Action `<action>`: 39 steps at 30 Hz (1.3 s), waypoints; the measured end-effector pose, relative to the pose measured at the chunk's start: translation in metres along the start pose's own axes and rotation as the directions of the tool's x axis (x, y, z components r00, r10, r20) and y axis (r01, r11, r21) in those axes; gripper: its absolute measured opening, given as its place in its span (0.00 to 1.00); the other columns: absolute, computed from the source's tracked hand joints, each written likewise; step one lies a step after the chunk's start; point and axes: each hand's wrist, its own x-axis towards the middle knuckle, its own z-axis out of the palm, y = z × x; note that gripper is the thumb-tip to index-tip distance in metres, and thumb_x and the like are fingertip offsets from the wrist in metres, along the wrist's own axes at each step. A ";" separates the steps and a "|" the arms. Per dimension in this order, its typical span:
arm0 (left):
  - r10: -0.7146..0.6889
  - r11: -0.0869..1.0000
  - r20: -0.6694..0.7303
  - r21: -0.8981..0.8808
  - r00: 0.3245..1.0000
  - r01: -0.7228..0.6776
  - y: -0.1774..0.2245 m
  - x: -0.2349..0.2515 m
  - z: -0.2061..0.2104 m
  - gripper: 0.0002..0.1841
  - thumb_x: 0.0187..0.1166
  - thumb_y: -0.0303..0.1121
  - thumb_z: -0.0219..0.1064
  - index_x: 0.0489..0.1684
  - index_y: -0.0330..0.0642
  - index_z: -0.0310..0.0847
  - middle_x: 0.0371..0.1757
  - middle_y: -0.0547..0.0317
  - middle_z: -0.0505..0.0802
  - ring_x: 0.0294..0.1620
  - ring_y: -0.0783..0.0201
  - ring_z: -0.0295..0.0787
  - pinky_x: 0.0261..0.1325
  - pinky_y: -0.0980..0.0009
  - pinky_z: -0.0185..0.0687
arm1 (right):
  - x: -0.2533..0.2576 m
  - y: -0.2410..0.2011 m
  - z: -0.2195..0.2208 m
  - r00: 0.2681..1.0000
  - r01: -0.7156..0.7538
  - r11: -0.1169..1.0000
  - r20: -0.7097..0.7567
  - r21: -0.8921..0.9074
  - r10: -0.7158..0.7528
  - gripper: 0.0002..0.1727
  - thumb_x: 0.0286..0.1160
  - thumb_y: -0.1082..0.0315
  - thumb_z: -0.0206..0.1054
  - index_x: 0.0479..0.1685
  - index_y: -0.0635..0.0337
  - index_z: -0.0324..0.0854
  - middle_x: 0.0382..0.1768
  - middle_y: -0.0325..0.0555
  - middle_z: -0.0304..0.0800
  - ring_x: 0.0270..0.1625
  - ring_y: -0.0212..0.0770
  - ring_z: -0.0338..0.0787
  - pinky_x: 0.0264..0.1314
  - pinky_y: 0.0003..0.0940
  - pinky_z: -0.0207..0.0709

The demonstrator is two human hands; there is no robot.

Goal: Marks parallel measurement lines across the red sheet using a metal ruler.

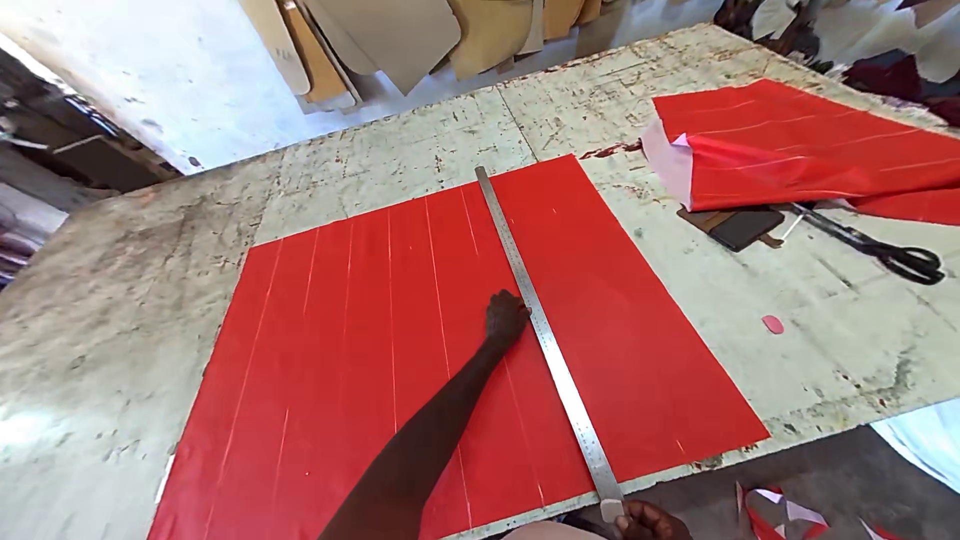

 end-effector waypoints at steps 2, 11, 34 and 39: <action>0.046 0.998 -0.025 0.032 0.999 -0.045 -0.004 0.012 0.003 0.18 0.81 0.48 0.69 0.54 0.44 0.92 0.63 0.45 0.88 0.70 0.42 0.80 0.68 0.40 0.78 | 0.003 -0.007 0.005 0.999 0.007 1.000 -0.038 0.014 -0.006 0.07 0.76 0.76 0.69 0.47 0.70 0.86 0.34 0.52 0.93 0.34 0.44 0.93 0.42 0.42 0.91; 0.347 0.938 -0.015 0.019 0.938 -0.347 -0.043 0.047 -0.006 0.28 0.83 0.52 0.64 0.73 0.41 0.81 0.79 0.45 0.83 0.84 0.43 0.72 0.85 0.40 0.64 | 0.005 -0.002 0.026 0.982 -0.087 0.996 -0.170 -0.028 0.081 0.13 0.79 0.65 0.70 0.52 0.65 0.87 0.40 0.49 0.93 0.39 0.45 0.93 0.47 0.44 0.90; 0.381 0.924 -0.064 -0.024 0.922 -0.383 -0.054 0.053 0.008 0.36 0.78 0.64 0.64 0.73 0.44 0.82 0.82 0.48 0.80 0.86 0.44 0.67 0.86 0.39 0.55 | 0.002 0.016 0.035 0.961 -0.047 0.998 -0.270 0.050 0.059 0.08 0.78 0.68 0.73 0.48 0.62 0.88 0.34 0.48 0.93 0.32 0.42 0.91 0.39 0.38 0.89; 0.376 0.926 -0.055 -0.020 0.925 -0.378 -0.052 0.051 0.007 0.36 0.78 0.64 0.63 0.73 0.43 0.82 0.82 0.48 0.79 0.85 0.43 0.67 0.84 0.37 0.57 | 0.002 0.014 0.034 0.962 -0.042 0.998 -0.267 0.052 0.055 0.08 0.78 0.68 0.73 0.48 0.63 0.88 0.34 0.48 0.92 0.32 0.42 0.91 0.40 0.39 0.89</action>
